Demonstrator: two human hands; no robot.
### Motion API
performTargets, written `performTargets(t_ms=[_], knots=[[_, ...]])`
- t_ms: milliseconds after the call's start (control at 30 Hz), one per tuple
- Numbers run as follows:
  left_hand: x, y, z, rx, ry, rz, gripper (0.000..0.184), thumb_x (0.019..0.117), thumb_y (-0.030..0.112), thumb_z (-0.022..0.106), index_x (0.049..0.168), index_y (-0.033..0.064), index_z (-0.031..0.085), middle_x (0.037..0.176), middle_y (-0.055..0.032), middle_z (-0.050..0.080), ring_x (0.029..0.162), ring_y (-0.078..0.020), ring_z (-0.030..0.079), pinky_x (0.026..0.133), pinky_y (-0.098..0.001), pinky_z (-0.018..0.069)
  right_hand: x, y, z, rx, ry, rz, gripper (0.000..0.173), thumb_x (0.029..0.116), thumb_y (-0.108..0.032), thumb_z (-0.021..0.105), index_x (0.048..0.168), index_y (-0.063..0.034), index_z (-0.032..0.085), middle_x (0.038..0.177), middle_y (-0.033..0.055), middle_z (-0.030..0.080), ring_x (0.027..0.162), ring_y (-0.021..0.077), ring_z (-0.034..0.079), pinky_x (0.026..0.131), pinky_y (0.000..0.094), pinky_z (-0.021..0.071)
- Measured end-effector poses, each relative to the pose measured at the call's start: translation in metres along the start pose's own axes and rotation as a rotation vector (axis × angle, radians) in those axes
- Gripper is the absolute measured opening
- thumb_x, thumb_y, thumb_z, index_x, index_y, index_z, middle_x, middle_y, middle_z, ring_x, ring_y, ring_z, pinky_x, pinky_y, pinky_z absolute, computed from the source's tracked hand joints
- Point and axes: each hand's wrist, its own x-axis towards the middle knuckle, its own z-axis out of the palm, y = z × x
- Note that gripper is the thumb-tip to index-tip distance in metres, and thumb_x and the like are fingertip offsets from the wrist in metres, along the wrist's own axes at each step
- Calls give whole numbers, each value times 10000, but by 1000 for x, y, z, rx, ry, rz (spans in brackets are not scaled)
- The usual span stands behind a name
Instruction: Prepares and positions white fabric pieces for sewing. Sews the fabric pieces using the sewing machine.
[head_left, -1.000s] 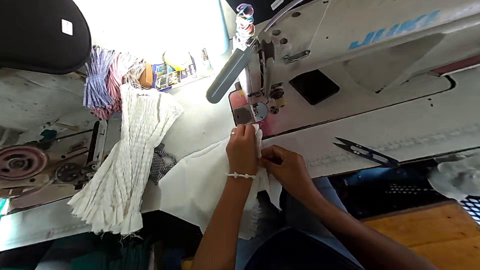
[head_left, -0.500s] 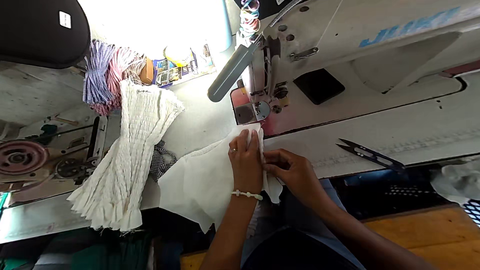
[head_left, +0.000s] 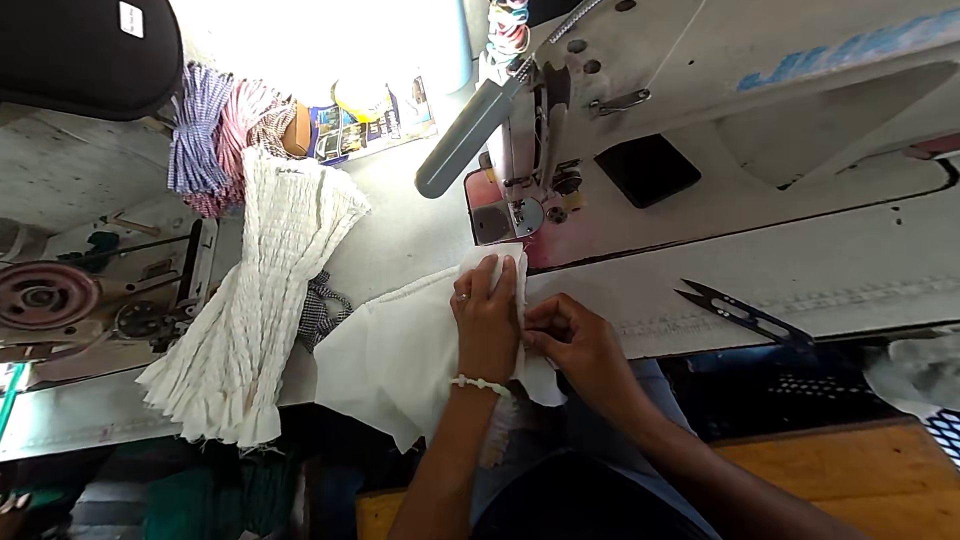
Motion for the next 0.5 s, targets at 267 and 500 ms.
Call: performTargets(t_ms=[267,500], knots=[[48,-65,-27,-90,-254,469,323,992,102,584,1280,112,730,1381,-105,639,1246,-331,582,1008,-511,473,16,-4,-6,-329,43,-416,191,977,-81,613,1088,-1,746,932,80,752,801,116,724,747,271,614],[62,-63,-25,-128,-368,652,304,963,77,590,1218,96,756,1367,-90,648,1235,-298,585,1037,-482,444,90,9,-70,-733,-185,-973,246,950,2,579,1101,-19,772,1135,126,733,1060,242,697,931,310,567]])
